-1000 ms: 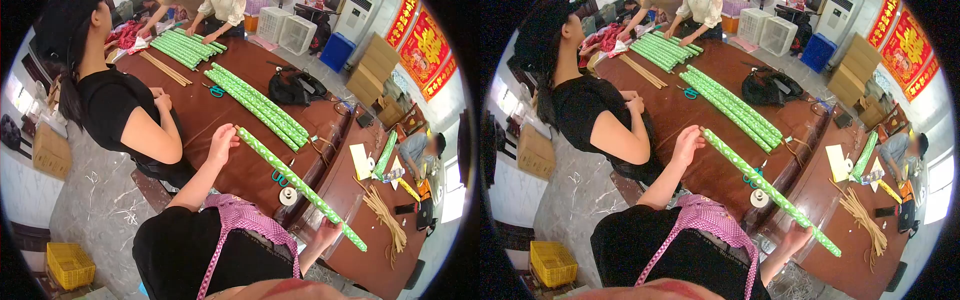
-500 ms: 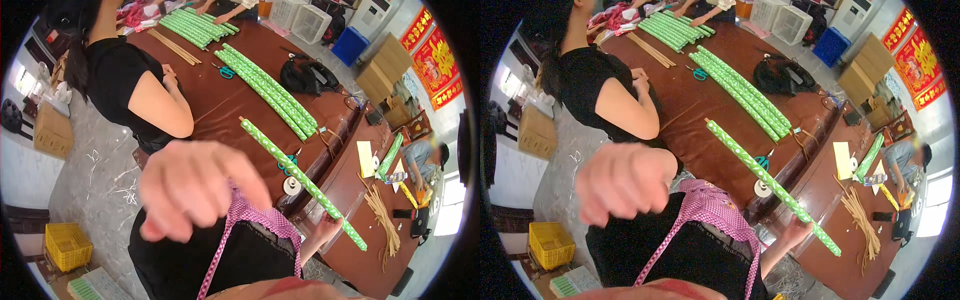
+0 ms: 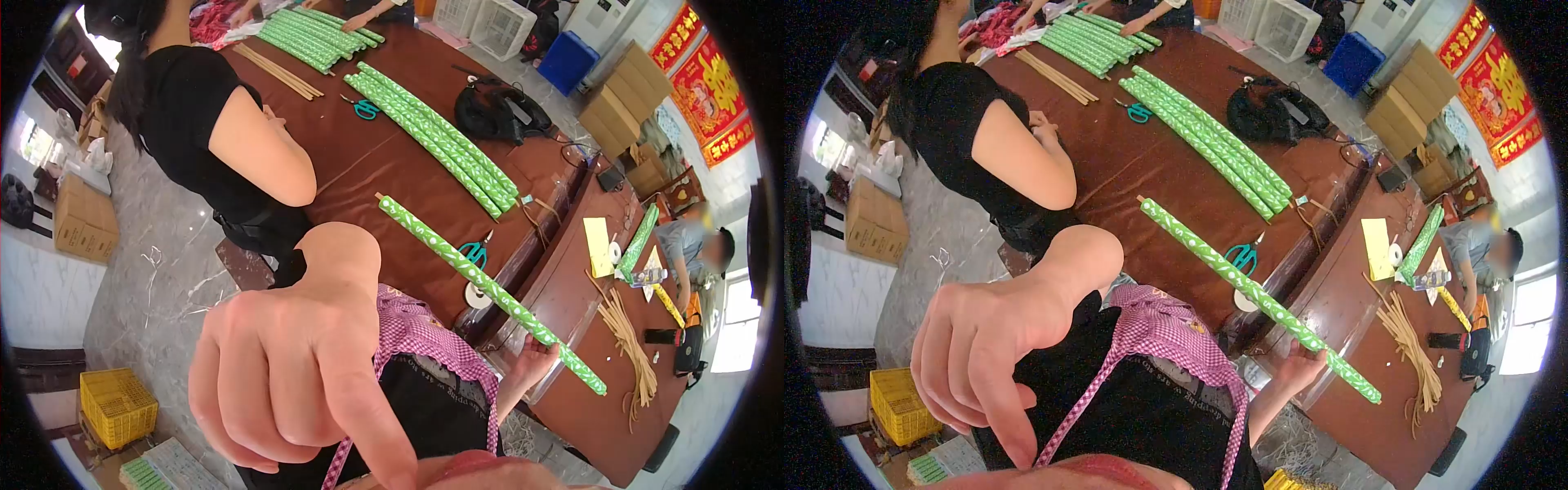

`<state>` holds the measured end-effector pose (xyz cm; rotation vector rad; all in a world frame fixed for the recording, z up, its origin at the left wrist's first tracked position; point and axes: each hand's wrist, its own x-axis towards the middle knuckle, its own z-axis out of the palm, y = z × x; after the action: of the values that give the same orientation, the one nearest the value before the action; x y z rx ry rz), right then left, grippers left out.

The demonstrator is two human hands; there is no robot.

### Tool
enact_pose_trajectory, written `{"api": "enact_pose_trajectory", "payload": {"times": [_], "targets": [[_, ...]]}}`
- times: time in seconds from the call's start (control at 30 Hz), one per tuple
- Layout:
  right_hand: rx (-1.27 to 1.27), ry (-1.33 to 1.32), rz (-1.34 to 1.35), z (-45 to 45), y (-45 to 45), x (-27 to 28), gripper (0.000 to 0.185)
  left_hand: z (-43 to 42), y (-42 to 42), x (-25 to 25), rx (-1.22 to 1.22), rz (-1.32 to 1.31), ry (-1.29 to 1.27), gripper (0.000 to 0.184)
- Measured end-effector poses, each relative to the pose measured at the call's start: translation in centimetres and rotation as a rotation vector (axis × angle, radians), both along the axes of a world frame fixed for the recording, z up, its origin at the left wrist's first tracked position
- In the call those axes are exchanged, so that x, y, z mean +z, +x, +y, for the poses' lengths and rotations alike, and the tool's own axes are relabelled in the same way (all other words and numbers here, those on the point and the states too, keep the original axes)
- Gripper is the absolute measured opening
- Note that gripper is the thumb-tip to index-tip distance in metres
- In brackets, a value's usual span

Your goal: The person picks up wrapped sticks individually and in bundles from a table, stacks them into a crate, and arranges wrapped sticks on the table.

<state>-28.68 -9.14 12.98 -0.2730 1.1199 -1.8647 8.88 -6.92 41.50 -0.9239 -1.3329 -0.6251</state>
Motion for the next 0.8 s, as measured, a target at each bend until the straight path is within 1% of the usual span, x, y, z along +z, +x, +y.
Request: {"api": "enact_pose_trajectory", "payload": {"times": [0.07, 0.27, 0.33, 0.47, 0.57, 0.67, 0.73, 0.77, 0.8], "targets": [[0.033, -0.03, -0.019, -0.2, 0.0, -0.1, 0.026, -0.3, -0.2, 0.3, -0.008, -0.007, -0.001, 0.013], [0.023, -0.011, -0.061, -0.8, 0.7, 0.3, 0.025, -1.0, -0.9, 1.4, -0.035, -0.016, -0.076, 0.014], [0.022, -0.019, -0.059, -1.0, 0.7, 0.0, 0.025, -1.0, -1.1, 1.7, -0.036, 0.018, -0.092, 0.015], [0.047, -0.016, -0.058, -0.9, 0.2, -0.7, 0.026, -1.5, -2.0, 2.9, -0.098, -0.022, -0.146, 0.015], [0.049, -0.027, -0.071, -1.0, 0.4, -1.1, 0.026, -1.4, -2.3, 3.2, -0.076, -0.001, -0.144, 0.015], [0.046, -0.017, -0.061, -0.6, -0.1, -1.4, 0.025, -1.2, -2.6, 3.5, -0.117, -0.063, -0.151, 0.015], [0.098, -0.036, -0.088, -0.6, -0.5, -1.6, 0.023, -1.3, -2.7, 3.5, -0.102, -0.051, -0.159, 0.015], [0.086, -0.039, -0.089, -0.7, -0.6, -1.6, 0.023, -1.3, -2.9, 3.4, -0.115, -0.052, -0.161, 0.015], [0.077, -0.036, -0.097, -0.7, -0.6, -1.4, 0.024, -1.2, -3.2, 3.2, -0.073, 0.003, -0.138, 0.013]]}}
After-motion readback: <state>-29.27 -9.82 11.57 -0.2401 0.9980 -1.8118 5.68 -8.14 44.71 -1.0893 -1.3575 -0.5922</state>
